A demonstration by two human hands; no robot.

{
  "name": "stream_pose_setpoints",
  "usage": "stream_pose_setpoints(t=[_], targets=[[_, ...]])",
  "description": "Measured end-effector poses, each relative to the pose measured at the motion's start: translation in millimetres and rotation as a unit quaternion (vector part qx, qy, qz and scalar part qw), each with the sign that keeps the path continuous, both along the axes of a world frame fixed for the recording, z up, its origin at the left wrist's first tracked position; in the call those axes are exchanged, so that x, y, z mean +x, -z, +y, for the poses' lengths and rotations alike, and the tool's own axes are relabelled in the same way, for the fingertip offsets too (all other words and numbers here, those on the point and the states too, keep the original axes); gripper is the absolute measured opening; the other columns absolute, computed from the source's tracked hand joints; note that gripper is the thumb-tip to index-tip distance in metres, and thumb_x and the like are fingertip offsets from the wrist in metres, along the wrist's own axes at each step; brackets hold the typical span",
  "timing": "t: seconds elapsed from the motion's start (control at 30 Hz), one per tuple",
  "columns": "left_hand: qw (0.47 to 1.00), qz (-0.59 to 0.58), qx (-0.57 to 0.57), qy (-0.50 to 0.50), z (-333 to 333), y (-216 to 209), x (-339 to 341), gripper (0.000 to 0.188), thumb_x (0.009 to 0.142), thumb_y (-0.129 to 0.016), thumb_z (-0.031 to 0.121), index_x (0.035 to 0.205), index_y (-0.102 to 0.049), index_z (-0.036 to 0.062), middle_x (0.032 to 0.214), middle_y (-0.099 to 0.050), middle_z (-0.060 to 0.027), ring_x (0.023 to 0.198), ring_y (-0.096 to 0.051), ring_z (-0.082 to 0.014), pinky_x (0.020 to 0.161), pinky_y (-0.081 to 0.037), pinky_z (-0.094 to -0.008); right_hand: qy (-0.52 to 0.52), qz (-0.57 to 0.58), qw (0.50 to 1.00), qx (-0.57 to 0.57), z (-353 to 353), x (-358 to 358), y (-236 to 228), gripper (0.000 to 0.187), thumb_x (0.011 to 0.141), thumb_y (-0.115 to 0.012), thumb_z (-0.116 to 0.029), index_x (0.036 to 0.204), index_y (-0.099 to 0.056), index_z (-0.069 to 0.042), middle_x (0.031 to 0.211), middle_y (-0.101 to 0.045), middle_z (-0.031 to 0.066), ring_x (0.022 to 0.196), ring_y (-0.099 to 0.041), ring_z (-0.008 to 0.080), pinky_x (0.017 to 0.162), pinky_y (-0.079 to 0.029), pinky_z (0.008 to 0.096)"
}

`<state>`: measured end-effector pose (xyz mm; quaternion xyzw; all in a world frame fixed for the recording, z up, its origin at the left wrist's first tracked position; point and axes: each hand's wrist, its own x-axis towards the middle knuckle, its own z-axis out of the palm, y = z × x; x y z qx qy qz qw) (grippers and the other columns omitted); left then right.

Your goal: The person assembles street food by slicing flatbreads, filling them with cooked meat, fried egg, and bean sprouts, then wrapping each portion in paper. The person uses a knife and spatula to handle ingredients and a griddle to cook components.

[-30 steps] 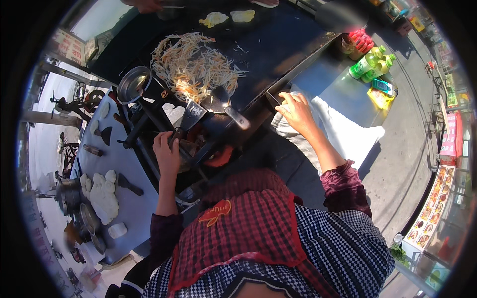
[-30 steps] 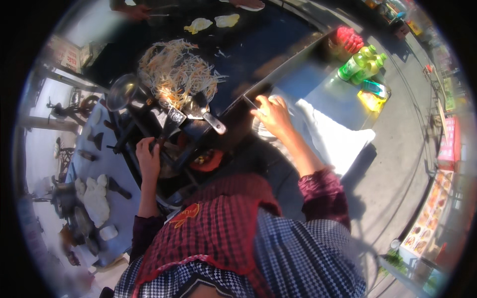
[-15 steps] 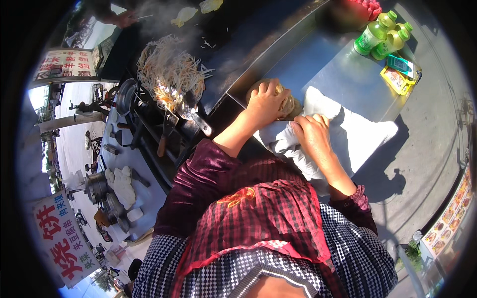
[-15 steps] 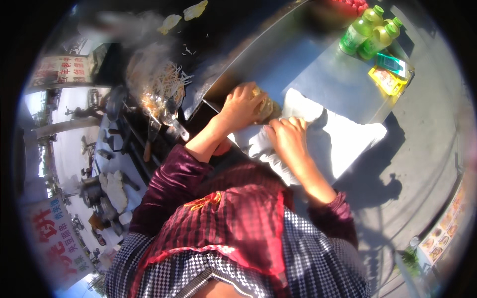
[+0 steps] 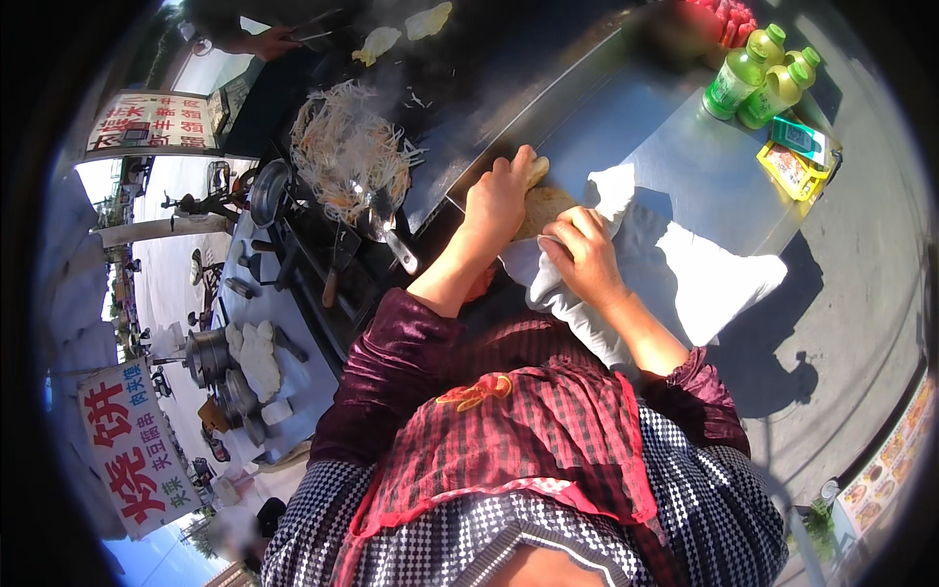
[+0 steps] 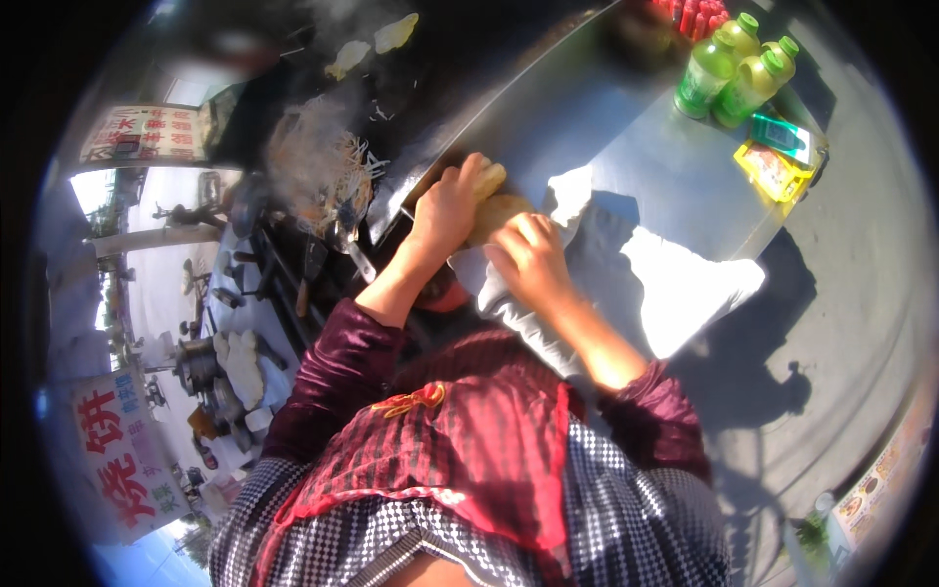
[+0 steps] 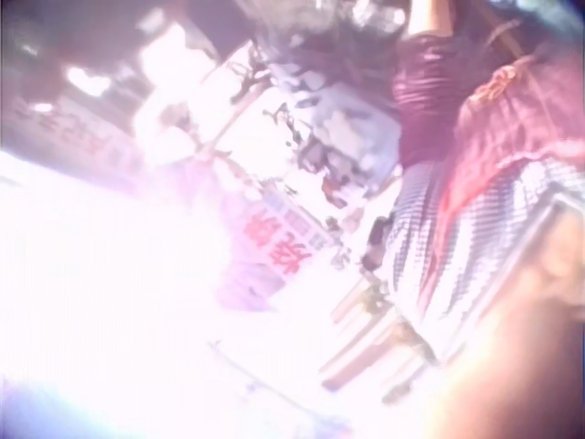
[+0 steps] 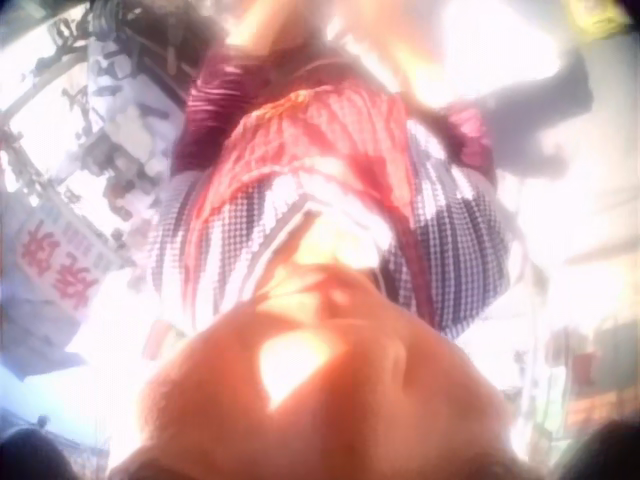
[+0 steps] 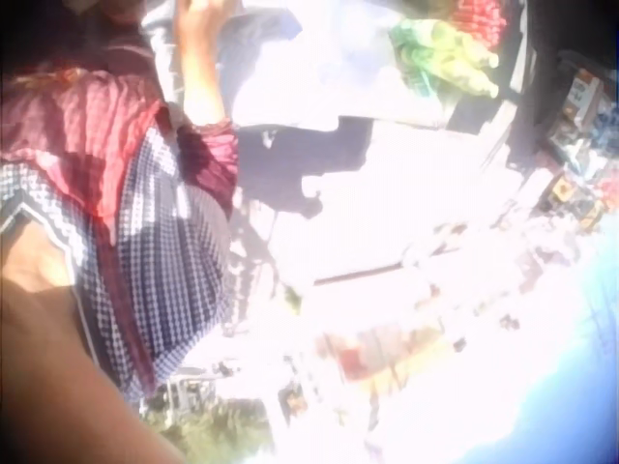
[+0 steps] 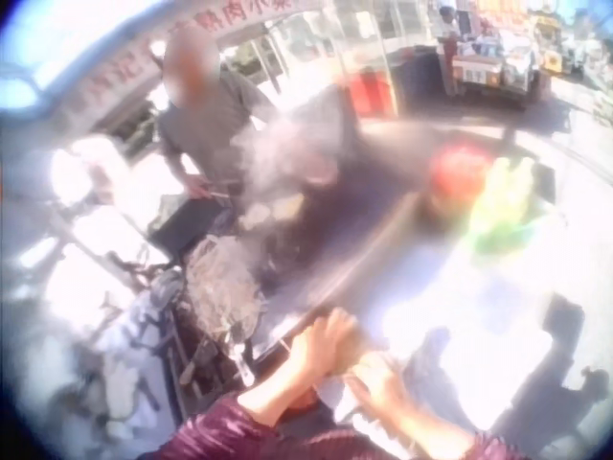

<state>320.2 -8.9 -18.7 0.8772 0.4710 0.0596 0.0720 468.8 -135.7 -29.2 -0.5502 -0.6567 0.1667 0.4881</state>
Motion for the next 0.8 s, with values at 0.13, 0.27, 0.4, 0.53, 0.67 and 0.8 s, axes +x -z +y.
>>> stream_pose_setpoints(t=[0.13,0.27,0.4,0.53,0.67,0.8], targets=[[0.881,-0.38,-0.255,-0.118,-10.1,-92.3,-35.6,0.062,0.093,-0.068,0.009,0.147,-0.038,0.0062,0.126,-0.062,-0.0214,0.109,-0.067,-0.0311,0.094,-0.053,-0.0361,0.047,0.181,0.98,-0.064,4.5,4.2,-13.1,0.028,0.1,-0.062,-0.015,0.123,-0.06,0.001,0.113,-0.064,0.0128,0.105,-0.064,0.0252,0.093,-0.051,0.0377],[0.665,-0.602,-0.408,-0.169,-45.7,-127.0,-82.5,0.059,0.095,-0.07,0.008,0.146,-0.038,0.0054,0.126,-0.06,-0.0149,0.119,-0.058,-0.0221,0.102,-0.049,-0.0368,-0.143,0.588,0.761,-0.234,23.4,-22.8,-44.1,0.051,0.107,-0.049,-0.041,0.141,-0.05,-0.002,0.134,-0.06,0.0117,0.123,-0.059,0.0238,0.107,-0.046,0.0409],[0.576,-0.676,-0.416,-0.198,-95.9,-122.3,-135.7,0.057,0.096,-0.069,0.008,0.144,-0.039,0.009,0.126,-0.059,-0.0096,0.119,-0.058,-0.0193,0.099,-0.051,-0.0357,-0.205,0.678,0.611,-0.354,19.4,-87.5,-73.8,0.06,0.106,-0.049,-0.046,0.149,-0.04,-0.004,0.151,-0.048,0.0118,0.137,-0.048,0.0265,0.115,-0.038,0.046],[0.573,-0.73,-0.303,-0.218,-146.4,-95.7,-214.1,0.053,0.095,-0.069,0.009,0.141,-0.043,0.0088,0.128,-0.058,-0.0084,0.119,-0.057,-0.017,0.101,-0.05,-0.0341,-0.277,0.629,0.616,-0.386,-8.4,-167.1,-73.4,0.061,0.106,-0.05,-0.045,0.151,-0.04,-0.005,0.152,-0.048,0.013,0.139,-0.047,0.0284,0.117,-0.037,0.048],[0.441,-0.8,-0.255,-0.318,-206.5,-75.5,-312.7,0.034,0.096,-0.068,0.007,0.124,-0.049,0.0079,0.118,-0.061,-0.0063,0.112,-0.06,-0.0158,0.096,-0.053,-0.0338,-0.324,0.584,0.568,-0.481,-28.4,-270.5,-57.8,0.057,0.107,-0.049,-0.043,0.151,-0.041,-0.008,0.153,-0.048,0.011,0.14,-0.046,0.027,0.118,-0.036,0.0481],[0.357,-0.842,-0.184,-0.361,-264.6,-38.3,-434.5,0.03,0.096,-0.068,0.008,0.119,-0.049,0.0058,0.113,-0.062,-0.0083,0.104,-0.064,-0.0186,0.093,-0.055,-0.0364,-0.281,0.58,0.522,-0.559,-51.8,-395.2,-25.0,0.051,0.108,-0.046,-0.038,0.151,-0.04,-0.011,0.153,-0.048,0.0096,0.141,-0.046,0.0283,0.118,-0.037,0.0499]])
